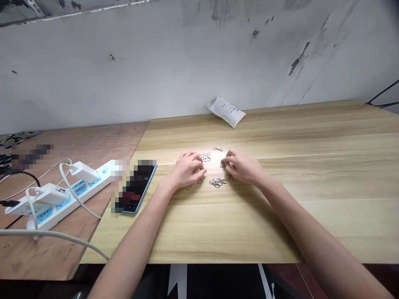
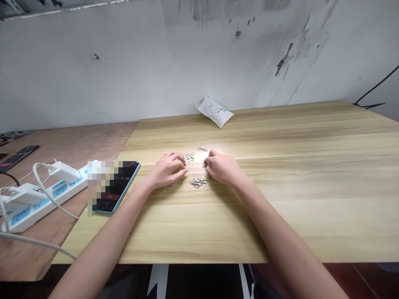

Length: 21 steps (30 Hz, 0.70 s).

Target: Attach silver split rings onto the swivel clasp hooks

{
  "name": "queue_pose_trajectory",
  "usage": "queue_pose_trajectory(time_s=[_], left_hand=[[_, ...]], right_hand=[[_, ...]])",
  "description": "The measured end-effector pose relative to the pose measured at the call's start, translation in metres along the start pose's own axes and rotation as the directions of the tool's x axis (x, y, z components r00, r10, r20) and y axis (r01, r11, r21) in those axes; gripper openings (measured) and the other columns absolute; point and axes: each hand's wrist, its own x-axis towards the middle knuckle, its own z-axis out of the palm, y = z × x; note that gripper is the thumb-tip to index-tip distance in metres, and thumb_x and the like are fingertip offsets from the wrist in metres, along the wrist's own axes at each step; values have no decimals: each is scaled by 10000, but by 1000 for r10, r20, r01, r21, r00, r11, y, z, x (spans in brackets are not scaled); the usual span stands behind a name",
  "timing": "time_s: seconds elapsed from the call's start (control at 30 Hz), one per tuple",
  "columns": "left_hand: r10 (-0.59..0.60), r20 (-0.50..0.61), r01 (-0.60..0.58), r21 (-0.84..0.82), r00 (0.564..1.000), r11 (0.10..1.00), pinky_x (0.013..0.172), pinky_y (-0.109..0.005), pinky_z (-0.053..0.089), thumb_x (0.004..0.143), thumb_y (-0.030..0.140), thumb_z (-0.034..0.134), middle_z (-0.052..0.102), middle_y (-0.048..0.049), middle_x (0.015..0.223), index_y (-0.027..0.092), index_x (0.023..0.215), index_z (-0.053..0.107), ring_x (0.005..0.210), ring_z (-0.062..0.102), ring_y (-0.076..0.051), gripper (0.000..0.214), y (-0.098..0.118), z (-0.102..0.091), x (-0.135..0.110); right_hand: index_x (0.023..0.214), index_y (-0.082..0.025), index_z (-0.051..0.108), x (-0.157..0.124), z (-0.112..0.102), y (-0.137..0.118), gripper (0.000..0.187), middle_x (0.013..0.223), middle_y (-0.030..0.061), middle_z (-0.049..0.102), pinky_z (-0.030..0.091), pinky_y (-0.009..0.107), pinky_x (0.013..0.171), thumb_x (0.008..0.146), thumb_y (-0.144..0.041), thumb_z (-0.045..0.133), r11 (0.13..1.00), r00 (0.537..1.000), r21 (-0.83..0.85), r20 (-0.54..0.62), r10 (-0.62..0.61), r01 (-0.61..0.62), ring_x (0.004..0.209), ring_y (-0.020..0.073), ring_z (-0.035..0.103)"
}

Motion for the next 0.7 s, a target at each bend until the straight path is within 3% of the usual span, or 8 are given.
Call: queue_pose_trajectory(time_s=[0.27, 0.47, 0.7], left_hand=[[24, -2, -24, -8, 1000, 1000, 928, -427, 392, 879, 291, 556, 651, -64, 966, 213, 743, 677, 1031, 530, -257, 197, -2, 4, 1], [20, -2, -20, 6, 1000, 1000, 937, -421, 390, 882, 268, 549, 654, -63, 976, 214, 777, 687, 1038, 530, -252, 182, -1, 6, 1], [50, -14, -49, 74, 999, 996, 904, -413, 392, 900, 253, 546, 646, -70, 1046, 226, 961, 705, 1048, 541, -252, 173, 1, 18, 3]], right_hand=[[887, -230, 705, 6, 7, -8, 198, 975, 24, 676, 307, 271, 536, 897, -218, 507, 999, 999, -3, -31, -36, 35, 677, 142, 589], [770, -223, 651, 5, 11, -18, 66, 881, 4, 668, 305, 264, 527, 794, -225, 589, 998, 999, 64, -33, 5, -3, 636, 130, 569], [755, -223, 618, 3, 16, -22, 17, 821, -16, 664, 314, 240, 531, 746, -218, 606, 986, 999, 163, -38, -17, 23, 621, 117, 553]])
